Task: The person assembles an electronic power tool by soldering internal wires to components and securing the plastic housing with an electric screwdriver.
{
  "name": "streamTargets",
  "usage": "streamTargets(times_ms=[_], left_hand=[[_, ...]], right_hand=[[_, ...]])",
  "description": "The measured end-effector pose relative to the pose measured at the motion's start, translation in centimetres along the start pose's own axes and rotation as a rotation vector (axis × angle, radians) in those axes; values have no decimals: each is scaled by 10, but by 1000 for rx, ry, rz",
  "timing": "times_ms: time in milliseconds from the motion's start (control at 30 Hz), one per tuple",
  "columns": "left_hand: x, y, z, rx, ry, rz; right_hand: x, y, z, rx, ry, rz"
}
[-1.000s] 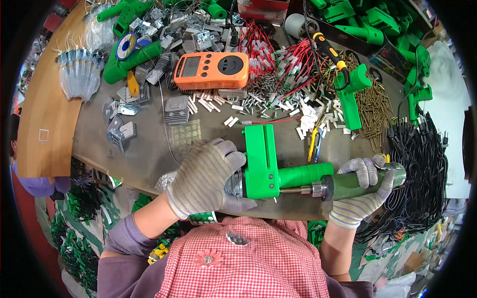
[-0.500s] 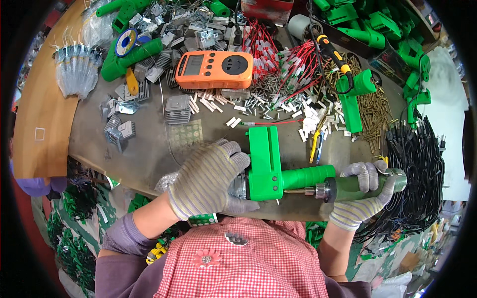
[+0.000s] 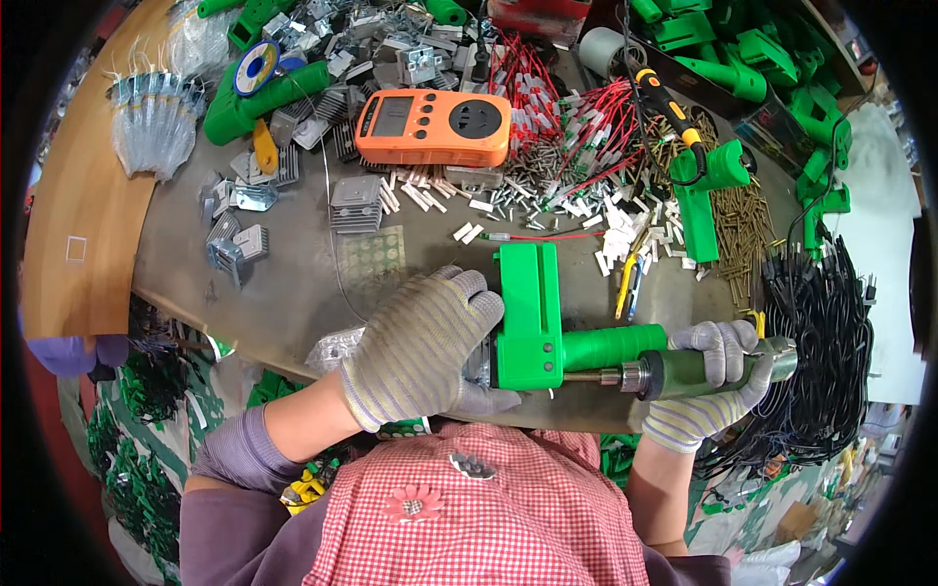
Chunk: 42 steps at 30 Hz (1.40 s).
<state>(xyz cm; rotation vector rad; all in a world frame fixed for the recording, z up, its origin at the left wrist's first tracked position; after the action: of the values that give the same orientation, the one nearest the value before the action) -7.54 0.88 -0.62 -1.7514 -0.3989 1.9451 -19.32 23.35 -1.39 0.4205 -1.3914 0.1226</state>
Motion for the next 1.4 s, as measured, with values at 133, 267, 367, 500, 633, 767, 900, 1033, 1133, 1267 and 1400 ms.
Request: streamTargets(times_ms=[133,267,367,500,633,767,900,1033,1133,1267,1400], left_hand=[[1,0,1,1,-3,-9],[0,0,1,-5,3,-1],[1,-1,0,2,-7,10],[1,0,1,-6,-8,-15],[-1,-2,1,-17,8,19],[-7,-4,0,-16,25,44],[-24,4,-18,-24,-83,-13],[-40,12,-42,-150,93,203],[-31,16,-34,-157,192,117],[-22,6,-44,-182,266,81],[-24,-9,-57,158,-156,613]], right_hand=[[1,-1,-1,13,14,-18],[2,-3,-2,3,-11,-18],[5,-2,-5,1,-3,-34],[8,-3,-4,-8,48,4],[5,-1,-4,12,113,-40],[0,16,12,68,-27,-173],[1,65,27,29,-294,-889],[0,105,52,-396,-175,-2344],[-5,97,68,-397,-153,-2522],[4,84,70,-362,-162,-2806],[63,29,50,-416,214,-2437]])
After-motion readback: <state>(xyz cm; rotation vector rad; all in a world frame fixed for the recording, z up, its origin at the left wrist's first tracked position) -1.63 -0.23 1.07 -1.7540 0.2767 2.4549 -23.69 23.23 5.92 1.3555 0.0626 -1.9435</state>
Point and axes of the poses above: each hand's wrist, its own z-axis towards the middle knuckle, its own x-axis out of the palm, y = z × x, the point moved 7 cm from there along z, towards the middle knuckle, and after that the axes turned 1 degree about x, right-handed, at the moved point
